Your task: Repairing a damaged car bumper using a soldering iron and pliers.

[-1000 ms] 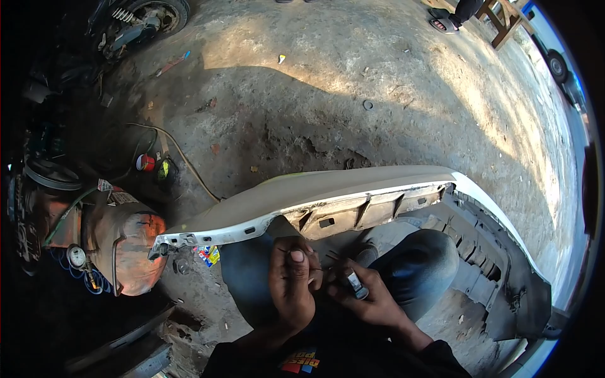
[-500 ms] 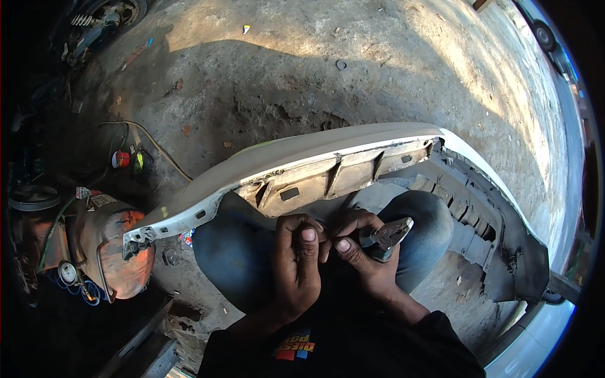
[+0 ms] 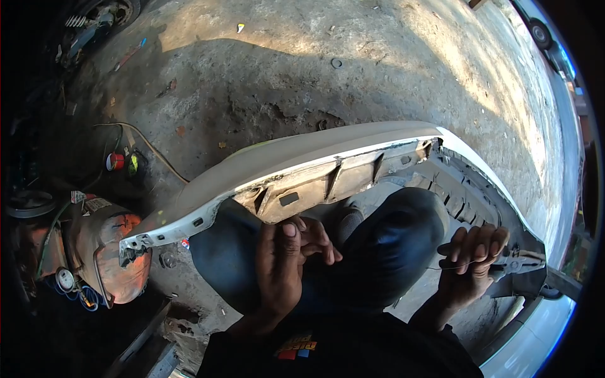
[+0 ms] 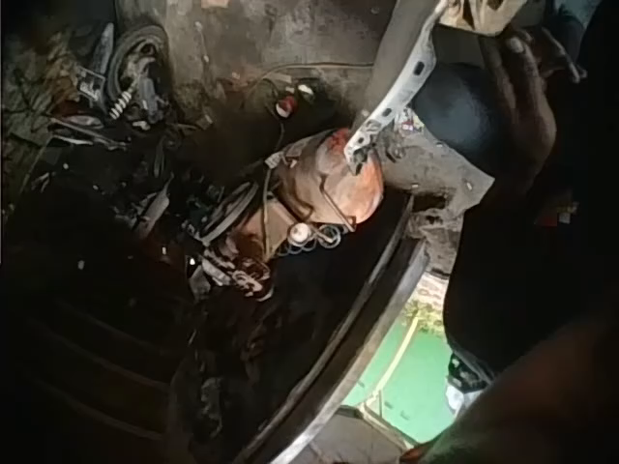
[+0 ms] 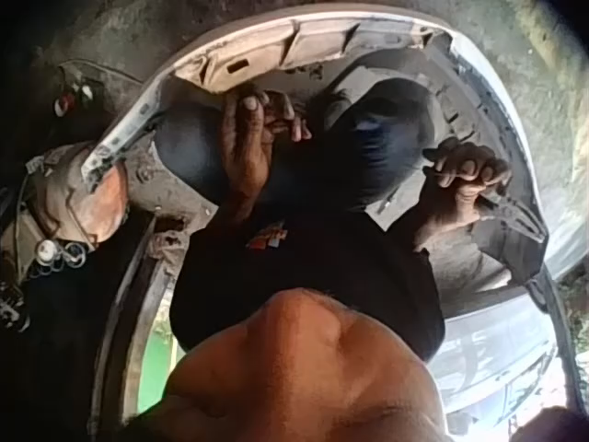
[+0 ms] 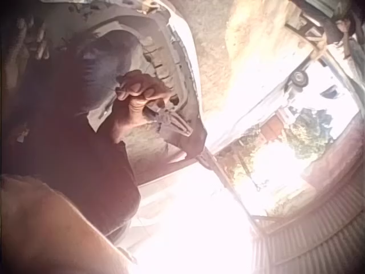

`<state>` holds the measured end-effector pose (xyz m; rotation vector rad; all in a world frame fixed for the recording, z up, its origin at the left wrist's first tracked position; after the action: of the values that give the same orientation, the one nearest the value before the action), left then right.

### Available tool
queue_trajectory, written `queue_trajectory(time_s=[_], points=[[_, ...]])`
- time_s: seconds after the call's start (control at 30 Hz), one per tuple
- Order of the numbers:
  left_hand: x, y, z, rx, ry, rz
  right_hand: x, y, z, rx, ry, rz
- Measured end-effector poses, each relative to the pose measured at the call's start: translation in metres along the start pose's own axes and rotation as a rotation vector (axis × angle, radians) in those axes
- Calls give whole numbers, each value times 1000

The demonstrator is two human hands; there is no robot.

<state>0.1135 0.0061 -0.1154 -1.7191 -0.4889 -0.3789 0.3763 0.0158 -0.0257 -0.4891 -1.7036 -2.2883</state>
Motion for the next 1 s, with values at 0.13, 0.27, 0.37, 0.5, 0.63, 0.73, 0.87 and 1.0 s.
queue_trajectory(time_s=[0.13, 0.27, 0.37, 0.5, 0.63, 0.73, 0.87, 1.0], points=[[3, -2, -4, -50, 124, -50, -109, 22, -7, -45, -425, -72], [3, 8, -3, -76, 127, -44, -185, -49, -51, 302, -522, -748], [8, 13, -4, -123, 171, -96, -199, -124, -76, 521, -411, -785], [3, 2, -2, -144, 192, -29, -183, -123, -72, 457, -331, -779], [-2, -20, 2, -57, 115, 47, -163, -114, -59, 383, -265, -772], [-6, -25, 1, -108, 93, 138, -144, -100, -44, 319, -243, -789], [-5, -29, -4, -164, 97, 264, -62, -34, -3, 285, -116, -779], [7, -48, -13, 37, 154, 281, 30, -14, -8, 414, 252, -469]])
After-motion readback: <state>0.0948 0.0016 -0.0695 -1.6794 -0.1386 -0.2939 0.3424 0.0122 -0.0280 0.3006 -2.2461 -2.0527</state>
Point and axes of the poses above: each hand's wrist, its own z-axis towards the middle knuckle, its own x-axis out of the palm, y = z × x, the point moved 10 cm from there along z, towards the middle knuckle, and after that the axes turned 7 degrees about y, right-handed, at the moved point
